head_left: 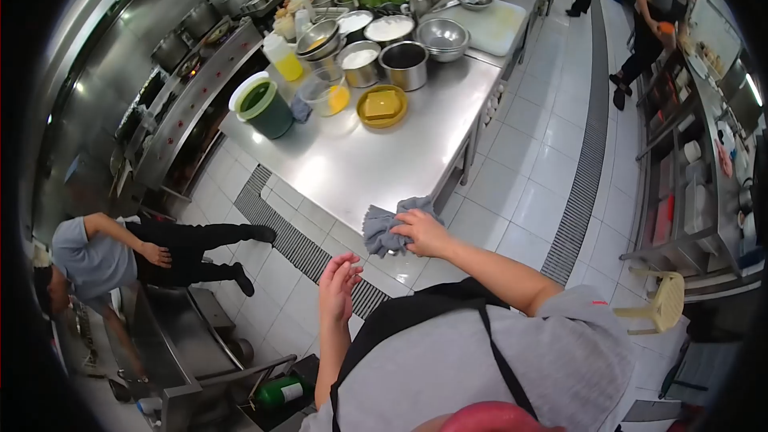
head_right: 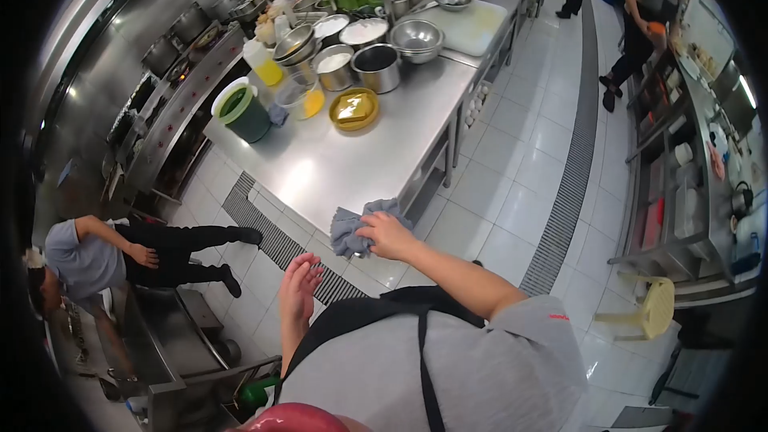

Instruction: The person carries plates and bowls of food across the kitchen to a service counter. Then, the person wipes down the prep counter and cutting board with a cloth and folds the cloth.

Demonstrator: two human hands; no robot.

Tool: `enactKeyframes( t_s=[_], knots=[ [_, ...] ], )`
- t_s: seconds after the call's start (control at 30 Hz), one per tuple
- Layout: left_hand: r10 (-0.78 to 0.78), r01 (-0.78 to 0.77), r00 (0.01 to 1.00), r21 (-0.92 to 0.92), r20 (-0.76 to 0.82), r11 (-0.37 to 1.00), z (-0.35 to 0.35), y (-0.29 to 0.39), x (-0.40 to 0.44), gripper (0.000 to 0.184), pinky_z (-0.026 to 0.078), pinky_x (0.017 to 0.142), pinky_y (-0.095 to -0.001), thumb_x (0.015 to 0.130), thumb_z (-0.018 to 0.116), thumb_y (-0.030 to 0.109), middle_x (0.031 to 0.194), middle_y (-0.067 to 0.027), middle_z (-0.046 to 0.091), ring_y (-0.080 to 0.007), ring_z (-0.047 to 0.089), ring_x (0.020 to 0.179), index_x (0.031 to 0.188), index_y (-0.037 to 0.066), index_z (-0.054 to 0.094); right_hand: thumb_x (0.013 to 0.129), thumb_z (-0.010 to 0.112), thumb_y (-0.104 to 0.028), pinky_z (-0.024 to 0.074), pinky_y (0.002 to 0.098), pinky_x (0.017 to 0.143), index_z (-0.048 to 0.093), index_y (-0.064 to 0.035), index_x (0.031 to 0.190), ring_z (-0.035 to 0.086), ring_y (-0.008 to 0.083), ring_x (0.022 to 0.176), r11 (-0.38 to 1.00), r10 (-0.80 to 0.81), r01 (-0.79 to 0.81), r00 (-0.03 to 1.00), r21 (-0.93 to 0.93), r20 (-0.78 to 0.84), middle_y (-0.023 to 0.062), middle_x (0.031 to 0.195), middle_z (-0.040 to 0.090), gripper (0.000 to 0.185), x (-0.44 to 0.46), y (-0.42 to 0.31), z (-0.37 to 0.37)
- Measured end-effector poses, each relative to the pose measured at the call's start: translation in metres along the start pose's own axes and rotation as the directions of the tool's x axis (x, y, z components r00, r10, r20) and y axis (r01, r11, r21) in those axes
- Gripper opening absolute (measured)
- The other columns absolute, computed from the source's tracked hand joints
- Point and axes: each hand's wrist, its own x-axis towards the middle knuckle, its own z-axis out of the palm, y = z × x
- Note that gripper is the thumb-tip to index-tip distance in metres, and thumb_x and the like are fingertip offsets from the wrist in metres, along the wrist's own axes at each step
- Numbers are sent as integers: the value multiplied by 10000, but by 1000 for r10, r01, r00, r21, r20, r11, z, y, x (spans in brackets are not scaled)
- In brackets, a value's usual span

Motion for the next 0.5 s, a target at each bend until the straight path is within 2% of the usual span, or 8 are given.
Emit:
enactKeyframes(
  t_s=[0.03, 0.13, 0.17, 0.23, 0.27, 0.33, 0.43, 0.5],
  knots=[
    [-10, 9, 999, 15, 34, 1000, 18, -7, 9, 229, 433, 659, -224, 837, 503, 131, 947, -72, 573, -126, 553, 776, 1037, 18, 513, 589, 654, -87, 378, 386, 881, 591, -110, 999, 428, 297, 1052, 1000, 6, -6, 1000, 5, -13, 103, 1132, 486, 416, -15, 17, -10],
    [-87, 80, 989, 64, 118, 995, 86, -39, 46, 237, 433, 656, -225, 833, 511, 133, 948, -66, 581, -120, 554, 774, 1043, 25, 520, 574, 638, -115, 410, 373, 838, 611, -90, 947, 484, 306, 980, 936, 349, -350, 937, 39, 29, 117, 1054, 531, 375, -81, 98, -48],
    [-156, 138, 981, 149, 118, 979, 119, -42, 55, 255, 438, 691, -255, 826, 518, 150, 958, -76, 582, -145, 556, 808, 1054, 37, 515, 558, 630, -139, 418, 368, 826, 618, -77, 930, 515, 313, 938, 860, 497, -503, 864, 88, 82, 128, 1019, 554, 377, -115, 130, -65],
    [-204, 177, 944, 124, 260, 976, 188, -56, 76, 248, 431, 683, -238, 828, 517, 144, 964, -61, 584, -125, 551, 797, 1054, 42, 522, 565, 619, -143, 459, 386, 743, 640, -47, 854, 565, 323, 839, 773, 631, -634, 767, 14, -121, 168, 860, 594, 306, -202, 193, -98],
    [-227, 204, 911, 102, 344, 974, 224, -58, 82, 235, 425, 672, -224, 833, 510, 135, 965, -55, 585, -108, 547, 780, 1049, 44, 525, 557, 625, -156, 472, 382, 721, 646, -46, 828, 577, 322, 795, 629, 776, -775, 620, 64, -113, 173, 828, 602, 294, -239, 202, -129],
    [-199, 156, 830, 125, 521, 980, 290, -65, 96, 229, 420, 681, -226, 840, 498, 135, 967, -47, 577, -107, 540, 787, 1051, 48, 521, 570, 619, -167, 481, 386, 714, 655, -103, 853, 585, 319, 781, 422, 871, -895, 444, -143, -210, 160, 812, 607, 292, -318, 227, -178],
    [-209, 118, 723, 179, 659, 977, 373, -70, 108, 219, 407, 699, -235, 846, 490, 138, 972, -40, 563, -107, 527, 811, 1045, 51, 520, 566, 628, -177, 482, 379, 723, 656, -121, 882, 591, 312, 785, 187, 949, -974, 213, -130, -234, 148, 826, 618, 323, -381, 238, -247],
    [-197, 104, 673, 173, 713, 980, 411, -76, 118, 216, 405, 702, -236, 846, 490, 138, 974, -41, 562, -108, 525, 816, 1041, 52, 523, 569, 633, -187, 481, 374, 729, 654, -121, 892, 593, 308, 789, 189, 925, -979, 204, -78, -321, 147, 841, 619, 330, -394, 262, -267]
  ],
)
